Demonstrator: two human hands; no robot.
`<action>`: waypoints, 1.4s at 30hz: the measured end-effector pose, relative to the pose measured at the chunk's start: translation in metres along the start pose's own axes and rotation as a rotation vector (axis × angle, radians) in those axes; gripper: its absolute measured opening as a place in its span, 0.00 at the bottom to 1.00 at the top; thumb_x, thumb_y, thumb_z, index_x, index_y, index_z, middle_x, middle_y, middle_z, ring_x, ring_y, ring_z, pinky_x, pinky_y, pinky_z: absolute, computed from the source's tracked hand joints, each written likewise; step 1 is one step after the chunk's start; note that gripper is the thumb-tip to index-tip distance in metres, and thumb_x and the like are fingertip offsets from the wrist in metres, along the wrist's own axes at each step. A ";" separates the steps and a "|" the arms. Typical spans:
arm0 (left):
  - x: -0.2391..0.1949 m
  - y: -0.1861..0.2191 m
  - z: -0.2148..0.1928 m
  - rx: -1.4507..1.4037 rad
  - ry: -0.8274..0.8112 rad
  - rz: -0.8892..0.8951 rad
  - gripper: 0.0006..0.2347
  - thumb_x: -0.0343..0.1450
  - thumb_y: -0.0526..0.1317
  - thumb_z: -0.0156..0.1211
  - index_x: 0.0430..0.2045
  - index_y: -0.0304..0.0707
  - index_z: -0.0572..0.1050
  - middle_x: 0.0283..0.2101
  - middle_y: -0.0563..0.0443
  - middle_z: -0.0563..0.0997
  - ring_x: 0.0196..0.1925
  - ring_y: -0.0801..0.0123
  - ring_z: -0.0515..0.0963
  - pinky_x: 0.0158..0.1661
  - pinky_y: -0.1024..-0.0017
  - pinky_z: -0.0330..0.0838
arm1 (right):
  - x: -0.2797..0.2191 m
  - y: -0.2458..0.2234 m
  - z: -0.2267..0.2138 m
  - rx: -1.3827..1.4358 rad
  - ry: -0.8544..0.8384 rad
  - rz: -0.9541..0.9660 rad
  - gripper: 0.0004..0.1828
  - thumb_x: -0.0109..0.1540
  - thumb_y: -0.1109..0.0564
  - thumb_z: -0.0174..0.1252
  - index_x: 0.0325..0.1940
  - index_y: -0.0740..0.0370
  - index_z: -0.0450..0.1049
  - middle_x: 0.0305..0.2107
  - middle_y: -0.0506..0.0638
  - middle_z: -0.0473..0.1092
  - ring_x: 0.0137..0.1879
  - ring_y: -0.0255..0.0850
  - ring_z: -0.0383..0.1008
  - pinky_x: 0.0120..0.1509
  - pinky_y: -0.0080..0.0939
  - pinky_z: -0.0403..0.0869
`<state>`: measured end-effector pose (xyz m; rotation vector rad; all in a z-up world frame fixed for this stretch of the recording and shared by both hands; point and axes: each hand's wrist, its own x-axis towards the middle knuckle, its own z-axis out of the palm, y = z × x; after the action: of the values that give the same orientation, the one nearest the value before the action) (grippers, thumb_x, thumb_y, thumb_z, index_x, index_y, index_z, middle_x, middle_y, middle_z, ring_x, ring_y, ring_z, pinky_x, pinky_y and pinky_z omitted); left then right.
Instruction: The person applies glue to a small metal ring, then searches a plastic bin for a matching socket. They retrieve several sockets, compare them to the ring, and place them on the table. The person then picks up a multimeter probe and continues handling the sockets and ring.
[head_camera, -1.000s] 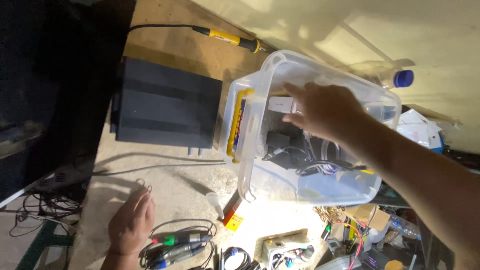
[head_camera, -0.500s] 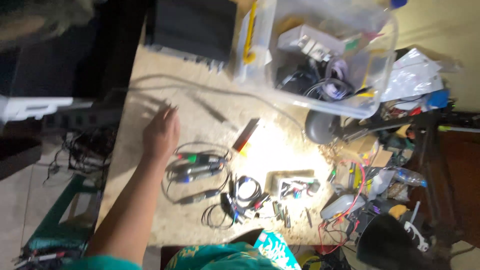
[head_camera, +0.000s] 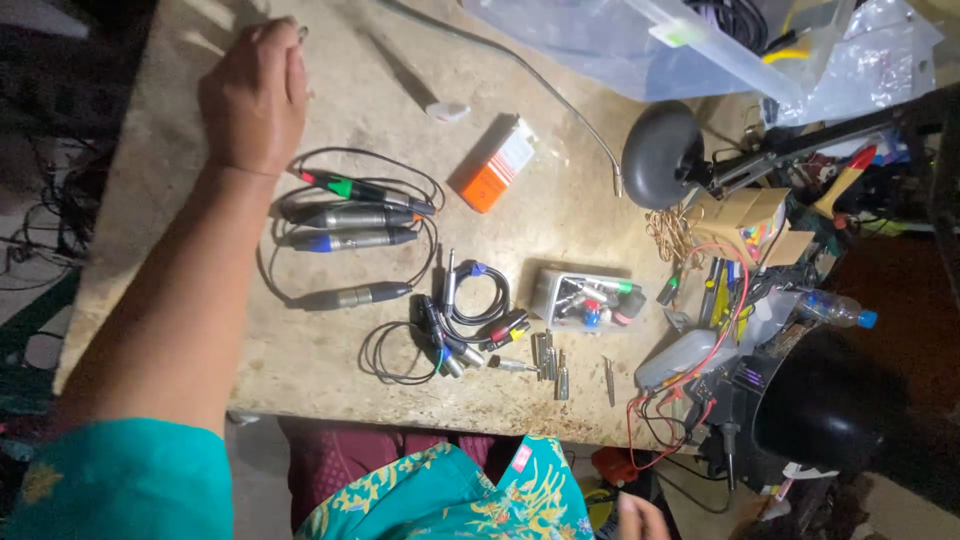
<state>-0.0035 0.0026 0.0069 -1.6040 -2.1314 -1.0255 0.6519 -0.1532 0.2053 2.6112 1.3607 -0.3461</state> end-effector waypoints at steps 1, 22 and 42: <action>-0.004 -0.003 0.002 -0.001 0.004 0.007 0.07 0.84 0.34 0.53 0.54 0.35 0.74 0.47 0.43 0.82 0.42 0.52 0.83 0.37 0.59 0.76 | 0.014 -0.003 0.016 0.008 0.002 0.002 0.16 0.69 0.44 0.56 0.50 0.53 0.83 0.35 0.48 0.76 0.34 0.43 0.70 0.39 0.42 0.66; -0.008 0.015 -0.021 0.069 0.292 0.066 0.16 0.73 0.25 0.63 0.54 0.34 0.70 0.46 0.51 0.86 0.33 0.52 0.82 0.35 0.55 0.72 | 0.112 -0.052 0.130 0.258 0.311 -0.918 0.23 0.71 0.48 0.41 0.23 0.55 0.67 0.18 0.47 0.59 0.23 0.43 0.54 0.32 0.44 0.53; -0.007 0.240 0.008 -0.927 -0.451 -0.659 0.18 0.66 0.30 0.67 0.45 0.40 0.64 0.35 0.41 0.86 0.34 0.66 0.86 0.34 0.70 0.83 | 0.129 -0.042 0.138 0.330 0.394 -0.916 0.21 0.61 0.44 0.64 0.18 0.49 0.67 0.15 0.39 0.63 0.22 0.40 0.57 0.29 0.42 0.58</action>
<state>0.2210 0.0343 0.0852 -1.5592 -2.7967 -2.3100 0.6724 -0.0645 0.0342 2.1498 2.8090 -0.1676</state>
